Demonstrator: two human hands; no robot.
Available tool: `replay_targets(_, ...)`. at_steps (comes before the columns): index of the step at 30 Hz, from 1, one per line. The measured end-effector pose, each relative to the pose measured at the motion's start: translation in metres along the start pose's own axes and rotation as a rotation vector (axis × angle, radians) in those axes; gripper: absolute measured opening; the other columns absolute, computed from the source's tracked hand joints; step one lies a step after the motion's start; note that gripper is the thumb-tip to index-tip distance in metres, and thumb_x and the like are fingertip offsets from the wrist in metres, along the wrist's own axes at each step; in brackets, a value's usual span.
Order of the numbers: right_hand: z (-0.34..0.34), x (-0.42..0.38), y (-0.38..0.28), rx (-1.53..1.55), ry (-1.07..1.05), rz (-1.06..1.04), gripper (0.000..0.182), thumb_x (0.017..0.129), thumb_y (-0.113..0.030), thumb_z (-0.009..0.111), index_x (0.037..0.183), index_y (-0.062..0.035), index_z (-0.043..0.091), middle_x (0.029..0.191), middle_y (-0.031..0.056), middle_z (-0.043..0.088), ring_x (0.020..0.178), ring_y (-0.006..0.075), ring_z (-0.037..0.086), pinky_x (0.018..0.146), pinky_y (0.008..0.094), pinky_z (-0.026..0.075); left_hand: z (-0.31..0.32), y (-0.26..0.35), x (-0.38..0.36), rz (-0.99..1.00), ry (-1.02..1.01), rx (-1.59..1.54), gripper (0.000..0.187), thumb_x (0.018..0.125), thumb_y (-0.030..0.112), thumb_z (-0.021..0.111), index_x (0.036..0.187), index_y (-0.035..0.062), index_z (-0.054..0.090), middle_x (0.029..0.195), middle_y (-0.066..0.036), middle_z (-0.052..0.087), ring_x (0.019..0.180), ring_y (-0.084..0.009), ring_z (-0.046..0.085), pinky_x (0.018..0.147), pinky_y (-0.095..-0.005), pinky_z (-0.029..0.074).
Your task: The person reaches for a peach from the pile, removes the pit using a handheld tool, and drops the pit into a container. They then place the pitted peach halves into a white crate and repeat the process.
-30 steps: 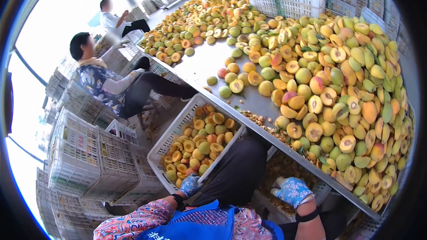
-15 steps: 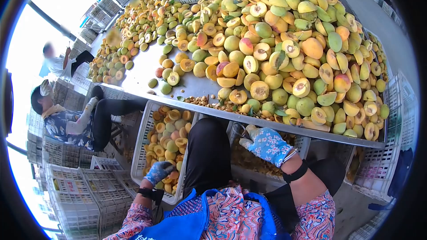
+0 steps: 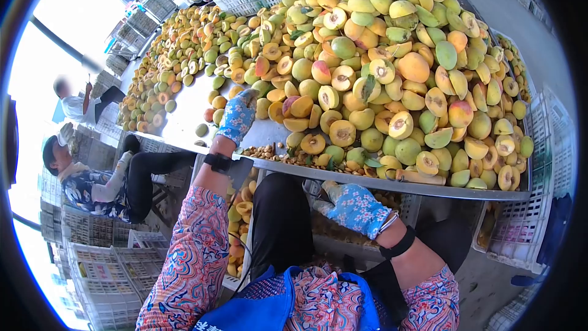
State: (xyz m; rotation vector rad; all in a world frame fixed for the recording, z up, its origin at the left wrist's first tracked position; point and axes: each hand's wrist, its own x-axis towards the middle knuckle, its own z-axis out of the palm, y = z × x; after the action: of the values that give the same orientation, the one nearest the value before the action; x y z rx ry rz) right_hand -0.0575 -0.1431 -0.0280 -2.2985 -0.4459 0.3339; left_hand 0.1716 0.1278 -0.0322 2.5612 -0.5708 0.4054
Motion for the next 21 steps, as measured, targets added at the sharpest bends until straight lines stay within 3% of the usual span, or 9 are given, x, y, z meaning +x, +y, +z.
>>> replay_targets(4, -0.001, -0.005, 0.005, 0.0, 0.032, -0.036, 0.042, 0.086, -0.034, 0.061, 0.111, -0.0014, 0.056, 0.089, 0.0239, 0.064, 0.084, 0.0418, 0.061, 0.074, 0.0481, 0.048, -0.011, -0.067, -0.007, -0.252, 0.137, 0.089, 0.023, 0.088, 0.008, 0.056, 0.109, 0.0048, 0.065, 0.101, -0.016, 0.068, 0.096, -0.0306, 0.065, 0.084, -0.0354, 0.05)
replay_targets(7, 0.005, -0.005, 0.009, -0.003, 0.072, -0.089, 0.044, 0.084, -0.036, 0.062, 0.111, -0.0013, 0.055, 0.084, 0.0228, 0.065, 0.08, 0.041, 0.063, 0.07, 0.0489, 0.05, -0.017, -0.083, -0.008, -0.306, 0.015, 0.089, 0.025, 0.086, 0.007, 0.058, 0.11, 0.0055, 0.065, 0.1, -0.016, 0.069, 0.095, -0.03, 0.065, 0.086, -0.0345, 0.049)
replay_targets(12, 0.002, 0.0, 0.005, 0.13, 0.066, -0.077, 0.042, 0.085, -0.034, 0.064, 0.111, -0.0022, 0.056, 0.088, 0.0244, 0.064, 0.085, 0.0408, 0.062, 0.073, 0.0477, 0.049, 0.002, -0.081, -0.004, -0.133, 0.074, 0.127, 0.025, 0.083, 0.005, 0.062, 0.108, 0.0051, 0.066, 0.101, -0.017, 0.067, 0.096, -0.0321, 0.064, 0.085, -0.036, 0.049)
replay_targets(14, -0.006, 0.0, -0.001, 0.194, 0.066, -0.074, 0.04, 0.085, -0.031, 0.065, 0.11, -0.0024, 0.056, 0.089, 0.0231, 0.065, 0.085, 0.0387, 0.063, 0.073, 0.0452, 0.049, 0.0, -0.065, 0.0, -0.035, 0.034, 0.153, 0.028, 0.08, 0.007, 0.064, 0.108, 0.0044, 0.065, 0.103, -0.016, 0.064, 0.099, -0.0335, 0.061, 0.088, -0.0394, 0.047)
replay_targets(16, -0.007, 0.002, 0.0, 0.261, 0.065, -0.073, 0.037, 0.085, -0.029, 0.066, 0.11, -0.0026, 0.057, 0.091, 0.0218, 0.065, 0.084, 0.0366, 0.064, 0.074, 0.0428, 0.05, -0.002, -0.051, 0.003, -0.053, -0.097, 0.116, 0.039, 0.078, 0.009, 0.066, 0.117, 0.0043, 0.06, 0.114, -0.017, 0.06, 0.104, -0.0356, 0.058, 0.091, -0.0404, 0.046)
replay_targets(18, -0.002, 0.001, 0.004, 0.666, 0.032, 0.082, 0.032, 0.086, -0.022, 0.067, 0.109, -0.0025, 0.057, 0.091, 0.0152, 0.066, 0.08, 0.0277, 0.064, 0.073, 0.0364, 0.049, 0.003, -0.039, -0.001, 0.143, -0.269, -0.018, 0.051, 0.076, 0.011, 0.069, 0.125, 0.0055, 0.054, 0.121, -0.018, 0.055, 0.108, -0.037, 0.055, 0.092, -0.0421, 0.046)
replay_targets(19, -0.013, 0.001, -0.004, 0.802, -0.022, 0.141, 0.027, 0.088, -0.016, 0.063, 0.109, -0.0016, 0.054, 0.083, 0.0023, 0.059, 0.063, 0.009, 0.055, 0.056, 0.0213, 0.045, 0.003, -0.032, 0.0, 0.144, -0.327, 0.01, 0.057, 0.075, 0.012, 0.071, 0.128, 0.0063, 0.052, 0.124, -0.018, 0.052, 0.11, -0.0365, 0.054, 0.093, -0.042, 0.046)
replay_targets(20, -0.022, 0.001, -0.01, 0.79, -0.032, 0.112, 0.027, 0.088, -0.016, 0.063, 0.109, -0.0016, 0.054, 0.083, 0.0023, 0.059, 0.063, 0.009, 0.055, 0.056, 0.0213, 0.045, 0.001, -0.028, 0.002, 0.139, -0.373, 0.049, 0.062, 0.073, 0.013, 0.074, 0.13, 0.007, 0.049, 0.127, -0.018, 0.049, 0.113, -0.0359, 0.053, 0.094, -0.0419, 0.046)
replay_targets(21, -0.029, 0.0, -0.014, 0.936, -0.067, 0.235, 0.027, 0.087, -0.014, 0.062, 0.108, 0.0001, 0.053, 0.081, 0.0036, 0.059, 0.061, 0.0102, 0.055, 0.056, 0.0219, 0.045, 0.002, -0.025, 0.004, 0.082, -0.405, 0.069, 0.065, 0.072, 0.016, 0.075, 0.131, 0.0078, 0.049, 0.126, -0.019, 0.049, 0.113, -0.0362, 0.052, 0.095, -0.0424, 0.045)
